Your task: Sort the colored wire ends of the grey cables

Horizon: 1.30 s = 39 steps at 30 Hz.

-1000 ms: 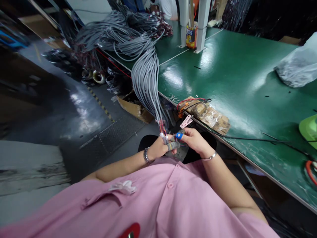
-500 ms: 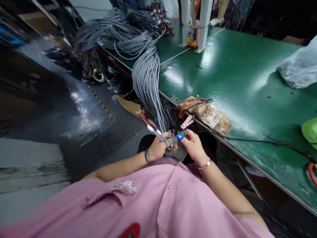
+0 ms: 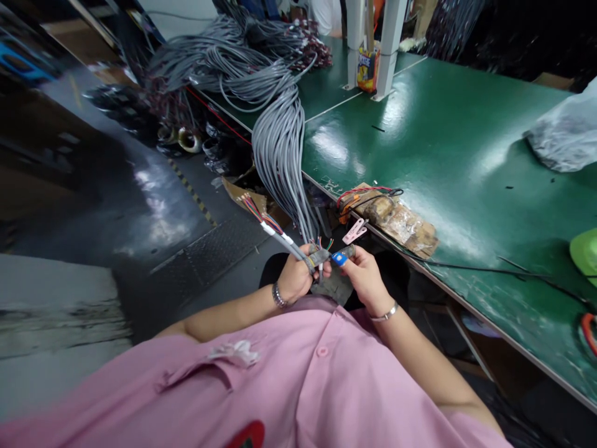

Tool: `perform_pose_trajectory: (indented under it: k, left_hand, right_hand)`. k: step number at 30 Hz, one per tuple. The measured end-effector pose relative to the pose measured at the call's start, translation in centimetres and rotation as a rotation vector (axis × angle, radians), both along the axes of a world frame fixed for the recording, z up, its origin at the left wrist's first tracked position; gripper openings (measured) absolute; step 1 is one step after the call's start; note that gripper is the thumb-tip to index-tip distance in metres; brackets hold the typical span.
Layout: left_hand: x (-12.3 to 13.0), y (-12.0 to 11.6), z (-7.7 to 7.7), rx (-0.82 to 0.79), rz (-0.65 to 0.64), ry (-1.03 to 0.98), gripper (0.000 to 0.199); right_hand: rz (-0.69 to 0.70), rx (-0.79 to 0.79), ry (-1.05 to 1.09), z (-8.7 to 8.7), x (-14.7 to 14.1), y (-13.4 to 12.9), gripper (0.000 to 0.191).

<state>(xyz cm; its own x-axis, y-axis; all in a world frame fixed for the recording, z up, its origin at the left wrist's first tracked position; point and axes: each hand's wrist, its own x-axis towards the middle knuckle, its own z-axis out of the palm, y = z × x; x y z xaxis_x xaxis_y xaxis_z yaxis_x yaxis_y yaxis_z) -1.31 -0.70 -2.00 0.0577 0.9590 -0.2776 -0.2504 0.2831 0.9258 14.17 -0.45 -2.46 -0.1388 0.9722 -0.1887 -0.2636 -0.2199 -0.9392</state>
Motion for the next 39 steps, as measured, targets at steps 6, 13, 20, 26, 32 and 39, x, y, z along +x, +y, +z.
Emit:
perform_pose_trajectory:
  k: [6,13,20,26,32,39]
  left_hand:
    - [-0.2,-0.3,0.0,0.029,-0.055,0.030,0.029]
    - [-0.2,-0.4,0.0,0.036,-0.062,0.052,0.030]
    - [0.1,-0.1,-0.2,0.049,-0.003,0.025,0.033]
    - [0.1,0.0,0.2,0.020,0.020,0.007,0.033]
    - [0.1,-0.1,0.4,0.003,0.036,0.003,0.035]
    - [0.1,-0.2,0.5,0.000,0.053,-0.012,0.036]
  right_hand:
    - [0.042,0.019,0.028,0.6,-0.3,0.5,0.027]
    - [-0.013,0.007,0.037,0.6,-0.9,0.5,0.025]
    - [-0.061,-0.036,0.055,0.0,-1.3,0.0,0.027]
    - [-0.077,-0.053,0.070,0.0,-1.5,0.0,0.029]
    - [-0.094,-0.053,0.081,-0.2,-1.5,-0.3,0.026]
    - [-0.120,-0.073,0.087,-0.1,-1.2,-0.4,0.024]
